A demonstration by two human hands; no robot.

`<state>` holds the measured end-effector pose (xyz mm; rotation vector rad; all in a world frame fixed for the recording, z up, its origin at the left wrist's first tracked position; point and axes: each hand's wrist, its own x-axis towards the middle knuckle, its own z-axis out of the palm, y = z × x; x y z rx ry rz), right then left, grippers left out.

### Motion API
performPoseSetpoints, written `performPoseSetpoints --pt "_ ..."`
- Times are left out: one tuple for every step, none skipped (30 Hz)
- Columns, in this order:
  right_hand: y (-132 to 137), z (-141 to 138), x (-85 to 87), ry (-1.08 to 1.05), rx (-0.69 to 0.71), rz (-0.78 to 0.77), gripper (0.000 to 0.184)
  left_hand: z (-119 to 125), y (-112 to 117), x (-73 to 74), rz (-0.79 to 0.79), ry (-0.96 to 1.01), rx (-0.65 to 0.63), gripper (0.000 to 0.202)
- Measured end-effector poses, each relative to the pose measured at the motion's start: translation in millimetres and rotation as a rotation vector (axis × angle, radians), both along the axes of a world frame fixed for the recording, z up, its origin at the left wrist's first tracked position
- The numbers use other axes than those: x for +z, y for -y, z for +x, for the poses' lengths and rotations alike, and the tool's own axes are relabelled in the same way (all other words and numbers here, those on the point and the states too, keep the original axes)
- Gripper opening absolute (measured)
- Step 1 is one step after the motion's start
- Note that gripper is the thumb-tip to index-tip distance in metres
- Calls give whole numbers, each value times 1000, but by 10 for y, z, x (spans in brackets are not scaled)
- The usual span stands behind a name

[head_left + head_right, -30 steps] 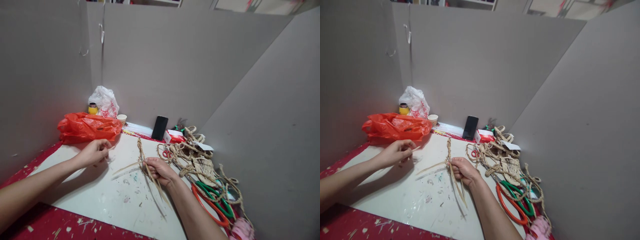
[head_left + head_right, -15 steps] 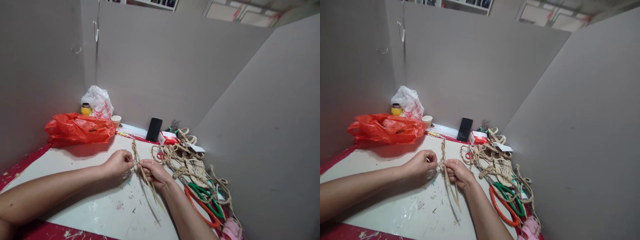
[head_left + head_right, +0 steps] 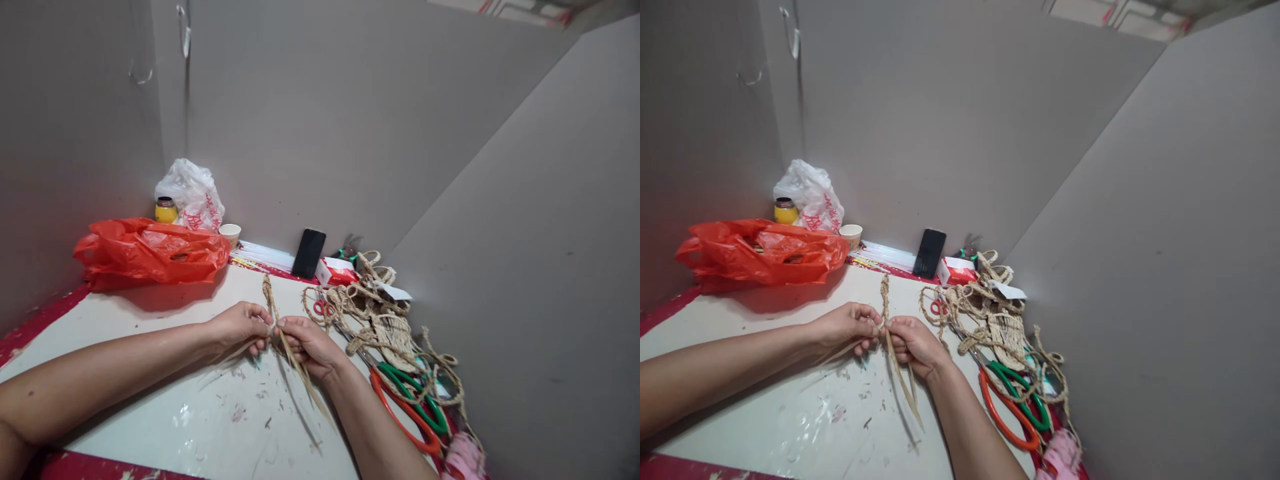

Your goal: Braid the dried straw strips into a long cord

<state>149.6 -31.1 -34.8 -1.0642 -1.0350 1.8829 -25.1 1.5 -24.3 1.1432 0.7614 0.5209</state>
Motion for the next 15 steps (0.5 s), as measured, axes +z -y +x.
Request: performPoseSetpoints --pt "2 0 -1 5 0 2 28 -4 -13 -3 9 -27 3 30" --pt "3 -1 -1 9 -1 5 28 -6 -24 -6 17 -51 6 29" --pt "5 -5 -2 13 -2 8 28 -6 -30 -8 24 -70 11 27" --pt "8 -9 -2 18 -1 10 28 -5 -32 -8 28 -84 15 25" --pt "10 -16 0 22 0 12 27 -2 -31 -6 28 -90 21 23" --pt "14 -23 3 27 2 14 27 3 -27 -2 25 -92 24 22" --pt "17 -31 8 32 6 15 26 7 -22 3 24 -94 25 21" --pt "21 -38 13 36 11 17 27 13 -18 9 27 -100 21 20" --pt "25 -44 18 41 16 18 27 18 -14 16 35 -113 13 19" --pt "28 -49 23 44 19 19 27 23 -13 24 50 -134 2 18" --pt "31 -51 27 46 21 19 27 26 -13 31 71 -158 -8 16" --pt "33 -52 29 47 21 20 27 29 -15 38 95 -182 -16 14" --pt "34 -51 30 47 19 20 27 31 -18 45 116 -203 -19 13" --pt "33 -49 31 48 16 20 27 32 -21 52 134 -218 -24 13" --pt "32 -46 30 48 14 21 27 31 -24 57 147 -226 -30 13"
